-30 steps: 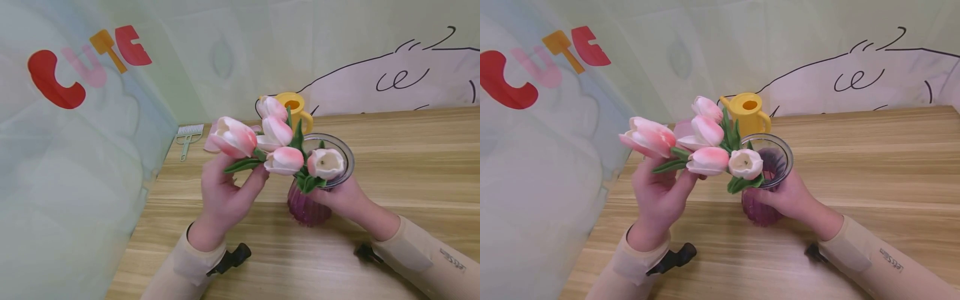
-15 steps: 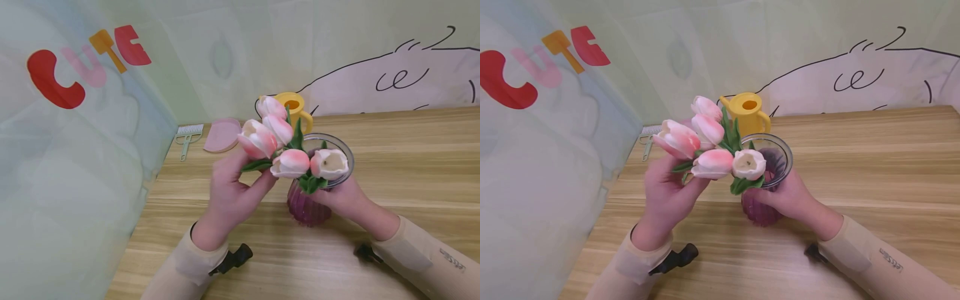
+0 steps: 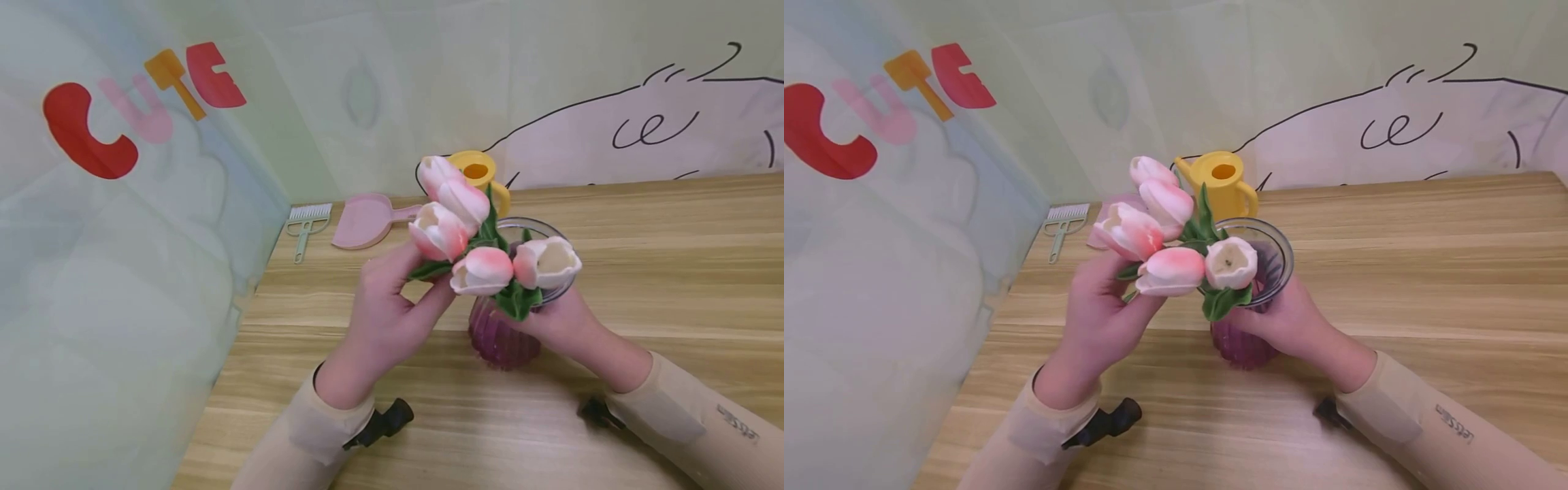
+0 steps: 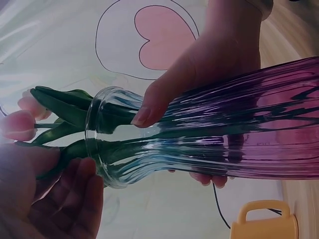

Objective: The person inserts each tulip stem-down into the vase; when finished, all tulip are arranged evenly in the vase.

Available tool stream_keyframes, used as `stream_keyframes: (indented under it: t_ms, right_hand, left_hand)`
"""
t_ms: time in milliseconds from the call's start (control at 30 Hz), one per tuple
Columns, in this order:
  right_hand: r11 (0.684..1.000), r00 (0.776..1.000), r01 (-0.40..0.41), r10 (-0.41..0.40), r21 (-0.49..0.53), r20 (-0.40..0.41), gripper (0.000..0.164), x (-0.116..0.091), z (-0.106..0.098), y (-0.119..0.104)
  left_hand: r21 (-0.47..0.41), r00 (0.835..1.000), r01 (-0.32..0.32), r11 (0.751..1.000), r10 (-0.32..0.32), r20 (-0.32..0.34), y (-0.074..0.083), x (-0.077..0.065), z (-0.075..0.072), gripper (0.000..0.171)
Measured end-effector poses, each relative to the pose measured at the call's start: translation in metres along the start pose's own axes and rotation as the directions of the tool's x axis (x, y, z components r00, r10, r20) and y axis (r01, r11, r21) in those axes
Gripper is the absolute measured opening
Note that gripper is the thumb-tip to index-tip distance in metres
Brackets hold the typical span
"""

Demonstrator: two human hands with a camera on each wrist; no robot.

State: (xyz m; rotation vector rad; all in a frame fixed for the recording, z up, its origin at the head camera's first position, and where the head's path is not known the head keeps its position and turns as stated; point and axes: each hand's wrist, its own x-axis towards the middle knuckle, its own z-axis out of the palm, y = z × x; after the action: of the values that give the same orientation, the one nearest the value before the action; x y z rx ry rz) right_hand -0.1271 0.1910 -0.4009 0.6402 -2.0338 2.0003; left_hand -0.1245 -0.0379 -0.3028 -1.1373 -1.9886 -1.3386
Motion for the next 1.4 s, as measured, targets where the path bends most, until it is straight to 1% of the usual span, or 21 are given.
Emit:
stream_keyframes:
  t_ms: [133, 233, 367, 533, 700, 900, 1100, 1267, 1400]
  right_hand:
    - [1.0, 1.0, 0.018, -0.018, -0.003, -0.001, 0.065, 0.001, 0.0, 0.0]
    - [0.999, 0.999, 0.032, -0.032, -0.012, 0.002, 0.063, 0.003, 0.001, 0.0]
    - [0.999, 1.0, 0.019, -0.018, -0.036, 0.011, 0.064, 0.002, 0.0, -0.001]
    - [0.999, 1.0, -0.009, 0.009, -0.042, 0.008, 0.067, 0.0, 0.0, -0.002]
    - [0.999, 1.0, 0.001, -0.001, -0.052, 0.001, 0.066, 0.001, 0.0, -0.002]
    - [0.999, 1.0, 0.023, -0.023, -0.034, -0.005, 0.067, 0.001, 0.001, 0.0]
    - [0.998, 1.0, 0.029, -0.029, -0.056, -0.008, 0.069, 0.001, 0.0, -0.001]
    - [0.995, 0.999, 0.052, -0.052, -0.084, -0.001, 0.064, 0.001, 0.0, 0.0]
    - [0.993, 0.998, 0.056, -0.055, -0.104, 0.009, 0.06, 0.001, 0.001, 0.0]
  left_hand:
    - [-0.01, 1.0, -0.005, 1.0, 0.005, 0.006, 0.0, 0.001, 0.002, 0.019]
    - [-0.034, 1.0, 0.008, 0.999, -0.007, 0.013, 0.001, 0.001, 0.002, 0.019]
    - [-0.075, 1.0, 0.029, 0.997, -0.029, 0.011, 0.003, 0.001, 0.002, 0.021]
    - [-0.092, 0.998, 0.057, 0.994, -0.059, -0.02, 0.003, -0.001, 0.003, 0.024]
    - [-0.101, 0.995, 0.072, 0.992, -0.078, -0.056, 0.003, -0.002, 0.007, 0.026]
    - [-0.068, 0.998, 0.034, 0.997, -0.038, -0.052, 0.0, -0.003, 0.015, 0.024]
    - [-0.05, 0.999, 0.037, 0.998, -0.039, -0.037, 0.001, -0.003, 0.02, 0.018]
    - [-0.026, 0.999, 0.033, 0.999, -0.034, -0.028, 0.001, -0.004, 0.022, 0.018]
    - [-0.013, 1.0, -0.001, 1.0, 0.0, -0.009, 0.0, -0.004, 0.021, 0.019]
